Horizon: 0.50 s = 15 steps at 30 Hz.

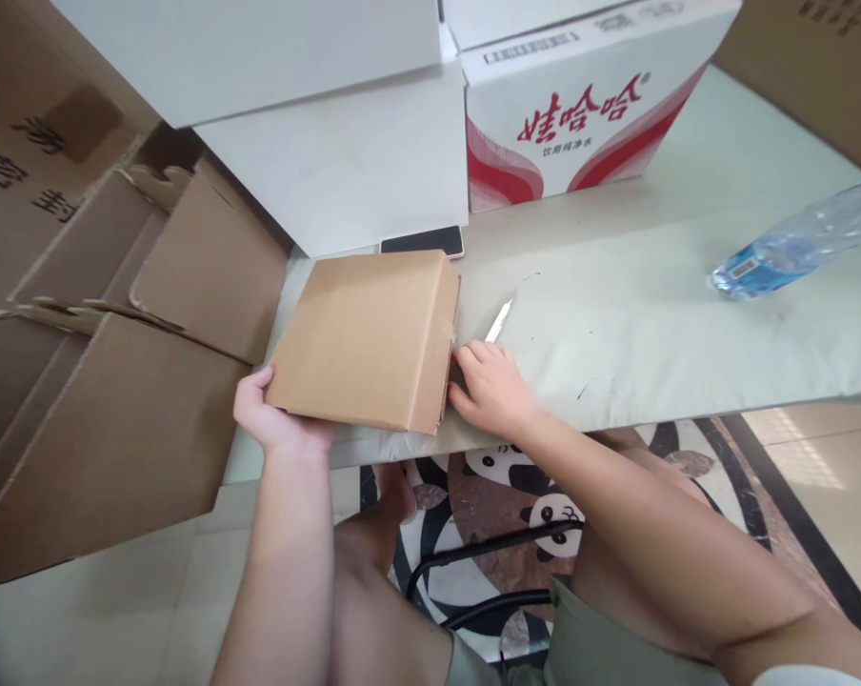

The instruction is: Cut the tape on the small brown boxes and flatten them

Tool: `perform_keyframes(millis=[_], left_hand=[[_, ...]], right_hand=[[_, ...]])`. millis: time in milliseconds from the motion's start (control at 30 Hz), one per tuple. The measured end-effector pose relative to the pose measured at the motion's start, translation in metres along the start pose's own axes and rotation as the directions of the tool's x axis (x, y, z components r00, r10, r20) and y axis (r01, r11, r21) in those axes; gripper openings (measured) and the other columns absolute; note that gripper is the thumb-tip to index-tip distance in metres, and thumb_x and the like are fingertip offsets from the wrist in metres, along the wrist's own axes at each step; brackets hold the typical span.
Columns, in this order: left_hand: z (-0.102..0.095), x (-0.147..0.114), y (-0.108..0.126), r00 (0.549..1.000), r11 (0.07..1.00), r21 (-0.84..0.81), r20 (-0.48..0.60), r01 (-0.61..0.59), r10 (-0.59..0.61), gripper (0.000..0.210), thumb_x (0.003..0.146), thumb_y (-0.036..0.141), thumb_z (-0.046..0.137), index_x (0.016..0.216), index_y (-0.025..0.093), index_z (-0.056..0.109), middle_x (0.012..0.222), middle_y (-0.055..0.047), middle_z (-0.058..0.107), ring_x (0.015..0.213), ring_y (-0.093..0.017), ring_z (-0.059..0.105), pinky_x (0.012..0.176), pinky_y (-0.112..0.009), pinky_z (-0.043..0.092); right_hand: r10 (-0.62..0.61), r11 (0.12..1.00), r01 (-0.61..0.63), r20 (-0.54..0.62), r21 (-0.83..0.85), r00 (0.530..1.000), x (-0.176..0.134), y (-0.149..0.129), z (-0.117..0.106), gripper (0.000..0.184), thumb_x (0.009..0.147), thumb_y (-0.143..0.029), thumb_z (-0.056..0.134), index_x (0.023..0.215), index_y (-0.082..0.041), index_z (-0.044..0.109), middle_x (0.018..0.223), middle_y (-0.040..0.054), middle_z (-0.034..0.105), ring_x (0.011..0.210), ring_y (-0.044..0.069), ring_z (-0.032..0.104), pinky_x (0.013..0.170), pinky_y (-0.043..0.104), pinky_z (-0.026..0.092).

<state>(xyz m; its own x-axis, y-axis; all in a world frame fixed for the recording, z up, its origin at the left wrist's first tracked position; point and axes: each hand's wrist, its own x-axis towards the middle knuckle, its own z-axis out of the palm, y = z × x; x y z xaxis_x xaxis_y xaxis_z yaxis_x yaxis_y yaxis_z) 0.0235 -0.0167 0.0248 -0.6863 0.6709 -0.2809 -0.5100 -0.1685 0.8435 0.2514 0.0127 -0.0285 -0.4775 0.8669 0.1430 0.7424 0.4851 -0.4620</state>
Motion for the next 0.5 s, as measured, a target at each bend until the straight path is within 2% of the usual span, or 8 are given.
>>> perform_keyframes(millis=[267, 500], left_hand=[[0.0017, -0.0023, 0.0011, 1.000, 1.000, 0.013, -0.018, 0.014, -0.013, 0.024, 0.067, 0.039, 0.054, 0.079, 0.020, 0.063, 0.086, -0.008, 0.068, 0.095, -0.028, 0.066, 0.074, -0.034, 0.051], [0.0036, -0.0036, 0.0016, 0.999, 1.000, -0.012, -0.028, 0.016, -0.016, 0.020, 0.067, 0.038, 0.055, 0.073, 0.020, 0.062, 0.084, -0.007, 0.067, 0.088, -0.024, 0.065, 0.070, -0.031, 0.050]], right_hand=[[0.012, 1.000, -0.012, -0.009, -0.009, 1.000, -0.0004, -0.0017, 0.0010, 0.007, 0.087, -0.029, 0.045, 0.085, -0.022, 0.046, 0.090, 0.0123, 0.056, 0.082, 0.029, 0.050, 0.073, 0.042, 0.039], [0.031, 0.999, -0.031, -0.001, -0.022, 1.000, -0.0001, -0.0024, 0.0014, 0.008, 0.087, -0.030, 0.045, 0.084, -0.023, 0.044, 0.090, 0.0122, 0.056, 0.083, 0.028, 0.050, 0.073, 0.043, 0.038]])
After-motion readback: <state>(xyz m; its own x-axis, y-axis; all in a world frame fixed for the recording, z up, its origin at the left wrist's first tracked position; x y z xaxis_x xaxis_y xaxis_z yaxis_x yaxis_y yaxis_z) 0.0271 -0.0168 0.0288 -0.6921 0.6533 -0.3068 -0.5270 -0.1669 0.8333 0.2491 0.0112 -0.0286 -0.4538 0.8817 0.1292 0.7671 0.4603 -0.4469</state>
